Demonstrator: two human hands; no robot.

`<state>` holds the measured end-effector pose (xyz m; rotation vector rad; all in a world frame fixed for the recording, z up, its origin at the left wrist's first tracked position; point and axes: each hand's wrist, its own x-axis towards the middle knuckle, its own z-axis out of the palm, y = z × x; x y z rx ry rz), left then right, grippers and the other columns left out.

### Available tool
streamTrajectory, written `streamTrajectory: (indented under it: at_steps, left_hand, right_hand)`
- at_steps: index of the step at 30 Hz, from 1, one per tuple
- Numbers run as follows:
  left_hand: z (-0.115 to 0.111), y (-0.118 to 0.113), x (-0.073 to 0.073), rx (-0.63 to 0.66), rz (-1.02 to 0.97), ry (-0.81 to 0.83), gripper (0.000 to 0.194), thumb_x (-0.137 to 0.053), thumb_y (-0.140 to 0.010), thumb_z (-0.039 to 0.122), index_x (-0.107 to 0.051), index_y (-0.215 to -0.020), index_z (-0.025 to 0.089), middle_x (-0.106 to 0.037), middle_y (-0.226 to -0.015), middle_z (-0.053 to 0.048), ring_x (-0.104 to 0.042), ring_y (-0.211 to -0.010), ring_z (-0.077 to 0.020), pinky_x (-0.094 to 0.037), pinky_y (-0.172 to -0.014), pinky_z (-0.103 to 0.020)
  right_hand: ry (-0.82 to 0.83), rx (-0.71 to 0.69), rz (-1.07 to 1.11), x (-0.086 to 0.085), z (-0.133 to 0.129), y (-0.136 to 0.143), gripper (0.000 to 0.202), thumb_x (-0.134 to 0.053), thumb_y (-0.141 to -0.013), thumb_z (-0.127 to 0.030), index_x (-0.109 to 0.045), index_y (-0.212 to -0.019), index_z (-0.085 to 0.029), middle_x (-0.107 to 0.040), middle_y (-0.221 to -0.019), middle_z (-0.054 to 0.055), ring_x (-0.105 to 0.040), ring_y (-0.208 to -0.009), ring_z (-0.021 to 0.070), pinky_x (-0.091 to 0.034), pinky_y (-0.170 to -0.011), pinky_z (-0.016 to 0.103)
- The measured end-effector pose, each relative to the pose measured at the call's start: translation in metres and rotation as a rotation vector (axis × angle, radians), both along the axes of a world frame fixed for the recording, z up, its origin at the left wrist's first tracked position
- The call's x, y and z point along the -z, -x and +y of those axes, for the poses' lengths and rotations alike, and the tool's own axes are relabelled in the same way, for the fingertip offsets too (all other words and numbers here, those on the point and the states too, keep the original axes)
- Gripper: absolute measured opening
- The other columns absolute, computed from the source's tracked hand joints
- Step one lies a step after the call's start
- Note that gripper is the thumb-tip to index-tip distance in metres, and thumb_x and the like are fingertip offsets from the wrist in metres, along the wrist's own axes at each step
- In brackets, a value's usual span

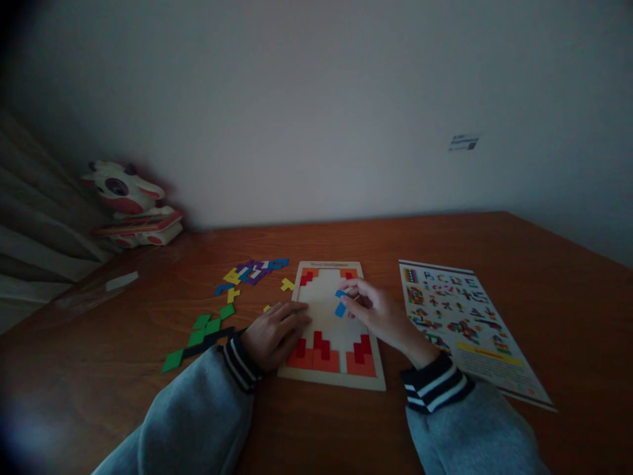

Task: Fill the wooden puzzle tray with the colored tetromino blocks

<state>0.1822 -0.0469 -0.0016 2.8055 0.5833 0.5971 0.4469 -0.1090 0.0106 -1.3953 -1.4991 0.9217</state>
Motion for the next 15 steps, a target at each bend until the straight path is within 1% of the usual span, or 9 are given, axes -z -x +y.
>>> streamTrajectory:
  at_steps: [3, 5, 7, 9, 12, 15]
  left_hand:
    - [-0.0005, 0.0, -0.0014, 0.015, 0.009, 0.005, 0.029, -0.046, -0.092, 0.021, -0.06, -0.117, 0.018, -0.059, -0.127, -0.012, -0.058, -0.111, -0.0247, -0.05, -0.096, -0.042]
    - [-0.0009, -0.0004, -0.0019, 0.013, 0.01, 0.014, 0.029, -0.046, -0.092, 0.022, -0.06, -0.117, 0.018, -0.059, -0.127, -0.012, -0.058, -0.112, -0.0249, -0.05, -0.097, -0.043]
    - [-0.0012, -0.0009, -0.0019, 0.004, 0.002, 0.019, 0.028, -0.047, -0.093, 0.024, -0.06, -0.117, 0.019, -0.06, -0.127, -0.012, -0.058, -0.112, -0.0248, -0.05, -0.097, -0.042]
    - [-0.0013, -0.0016, -0.0014, 0.0, -0.004, 0.02, 0.027, -0.047, -0.094, 0.027, -0.061, -0.116, 0.019, -0.06, -0.125, -0.012, -0.058, -0.111, -0.0247, -0.05, -0.097, -0.042]
    - [-0.0014, -0.0027, -0.0006, -0.006, -0.017, 0.013, 0.027, -0.049, -0.094, 0.03, -0.061, -0.115, 0.019, -0.061, -0.123, -0.012, -0.059, -0.109, -0.0245, -0.051, -0.095, -0.042]
    - [-0.0015, -0.0033, -0.0003, -0.016, -0.018, 0.01, 0.026, -0.05, -0.094, 0.032, -0.062, -0.114, 0.019, -0.061, -0.123, -0.011, -0.059, -0.109, -0.0246, -0.051, -0.095, -0.042]
  right_hand:
    - [-0.031, 0.05, -0.008, 0.001, 0.0013, 0.002, 0.033, -0.058, -0.089, -0.048, -0.066, -0.106, -0.02, -0.071, -0.098, 0.006, -0.066, -0.083, 0.018, -0.052, -0.076, 0.033]
    - [-0.037, 0.086, 0.009, 0.0004, 0.0017, 0.0027, 0.037, -0.06, -0.087, -0.047, -0.067, -0.111, -0.02, -0.071, -0.103, 0.007, -0.066, -0.092, 0.0204, -0.052, -0.081, 0.035]
    - [-0.047, 0.105, 0.01, -0.0009, 0.0015, 0.0033, 0.042, -0.063, -0.085, -0.045, -0.065, -0.119, -0.021, -0.072, -0.107, 0.008, -0.065, -0.095, 0.0215, -0.052, -0.084, 0.038]
    - [-0.068, 0.111, -0.001, -0.0027, 0.0009, 0.0037, 0.041, -0.062, -0.086, -0.043, -0.064, -0.121, -0.022, -0.072, -0.107, 0.007, -0.065, -0.097, 0.0218, -0.052, -0.087, 0.039]
    - [-0.118, 0.121, -0.035, -0.0056, 0.0001, 0.0035, 0.032, -0.062, -0.088, -0.045, -0.069, -0.111, -0.023, -0.072, -0.108, 0.007, -0.065, -0.101, 0.0224, -0.051, -0.091, 0.04]
    - [-0.156, 0.128, -0.002, -0.0079, -0.0001, 0.0014, 0.032, -0.064, -0.085, -0.049, -0.071, -0.102, -0.023, -0.071, -0.11, 0.008, -0.064, -0.105, 0.0239, -0.051, -0.093, 0.041]
